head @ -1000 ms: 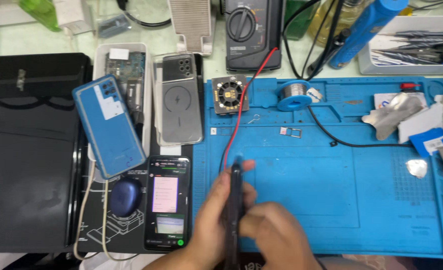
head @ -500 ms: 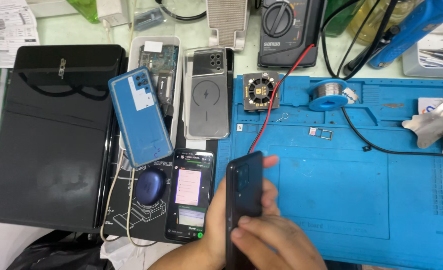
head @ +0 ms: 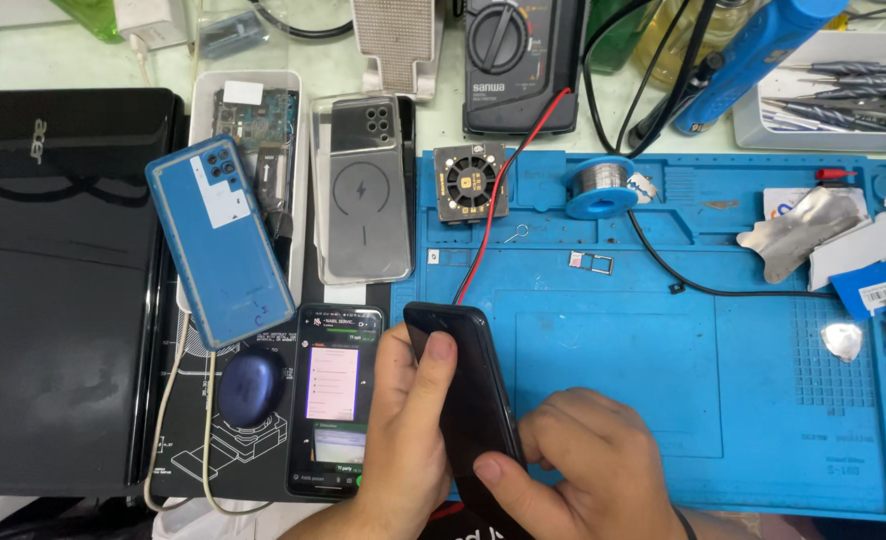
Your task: The person reassembles a disassembled smartphone by connecting internal ribbon cables, seating the battery, and closing the back cover. They then power on the device, test the touchscreen, and insert a SIM card into the tray.
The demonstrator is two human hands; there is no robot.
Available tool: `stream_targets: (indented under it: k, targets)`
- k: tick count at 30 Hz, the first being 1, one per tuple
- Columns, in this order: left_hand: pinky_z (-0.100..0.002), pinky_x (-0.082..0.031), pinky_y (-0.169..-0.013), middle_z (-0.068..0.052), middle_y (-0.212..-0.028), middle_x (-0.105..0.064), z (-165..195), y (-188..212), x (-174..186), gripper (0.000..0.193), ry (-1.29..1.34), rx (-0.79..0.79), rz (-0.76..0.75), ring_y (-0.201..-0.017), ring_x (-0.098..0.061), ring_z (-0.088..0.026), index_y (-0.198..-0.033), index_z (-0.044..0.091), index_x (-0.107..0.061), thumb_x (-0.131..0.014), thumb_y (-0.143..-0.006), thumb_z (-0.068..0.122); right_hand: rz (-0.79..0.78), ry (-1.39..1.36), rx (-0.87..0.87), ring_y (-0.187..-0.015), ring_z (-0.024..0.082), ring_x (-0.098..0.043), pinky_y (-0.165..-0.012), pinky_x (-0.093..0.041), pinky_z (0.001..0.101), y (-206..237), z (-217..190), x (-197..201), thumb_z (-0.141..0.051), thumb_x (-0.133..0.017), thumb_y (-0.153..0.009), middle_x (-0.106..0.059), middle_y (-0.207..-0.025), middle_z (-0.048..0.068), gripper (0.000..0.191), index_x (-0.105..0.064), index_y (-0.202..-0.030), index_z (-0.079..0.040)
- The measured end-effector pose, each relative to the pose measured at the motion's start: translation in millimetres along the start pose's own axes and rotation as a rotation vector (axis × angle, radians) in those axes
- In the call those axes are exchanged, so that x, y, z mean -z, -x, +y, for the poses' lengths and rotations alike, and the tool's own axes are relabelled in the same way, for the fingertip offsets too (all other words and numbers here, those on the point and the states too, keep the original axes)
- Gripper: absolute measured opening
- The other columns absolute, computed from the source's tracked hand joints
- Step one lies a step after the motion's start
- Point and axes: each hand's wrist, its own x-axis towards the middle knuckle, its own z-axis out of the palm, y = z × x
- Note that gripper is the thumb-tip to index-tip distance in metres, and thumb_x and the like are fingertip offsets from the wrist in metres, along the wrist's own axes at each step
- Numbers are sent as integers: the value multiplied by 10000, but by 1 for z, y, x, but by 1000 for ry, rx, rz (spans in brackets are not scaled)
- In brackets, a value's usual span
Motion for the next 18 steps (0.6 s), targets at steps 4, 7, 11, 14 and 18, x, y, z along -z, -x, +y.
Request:
stream_targets:
  k: [4, 7, 11, 14, 18]
  targets:
    - [-317, -507, -818, -65, -1076, -616, 2, 1, 0, 381, -2, 10, -27, -953, -574, -132, -1230, 39, -486, -655, -956, 242, -6, 7, -14, -507, 235, -557, -478, -414, 368, -2, 0, 0, -231, -833, -751, -564, -576, 62, 326, -568, -632, -82]
    - [-297, -512, -848, -65, -1112, -606, 4, 4, 0, 492, -101, -28, -115, -988, -576, -115, -1287, 36, -446, -726, -899, 149, -25, 6, -28, -493, 243, -529, -475, -391, 382, -3, 1, 3, -229, -814, -770, -532, -559, 65, 360, -528, -610, -81]
    - [-303, -523, -837, -93, -1105, -616, 5, 5, 0, 525, -75, 26, -167, -977, -595, -130, -1311, 30, -437, -740, -889, 103, -32, -1, 6, -477, 249, -502, -482, -372, 395, -2, 2, 5, -202, -777, -801, -498, -547, 70, 361, -501, -599, -84]
    - [-306, -517, -838, -93, -1112, -606, 2, 5, 0, 520, -81, 32, -201, -982, -585, -133, -1321, 11, -440, -742, -908, 102, -5, 0, 65, -481, 254, -495, -484, -369, 397, -1, 1, 5, -171, -753, -823, -497, -566, 75, 334, -503, -620, -83]
    - [-294, -519, -882, -80, -1148, -602, 0, 7, -2, 537, -95, 22, -233, -1021, -581, -120, -1347, -1, -438, -740, -916, 107, 30, 22, 153, -466, 258, -465, -472, -352, 409, -2, 1, 4, -134, -742, -814, -490, -567, 74, 314, -497, -623, -88]
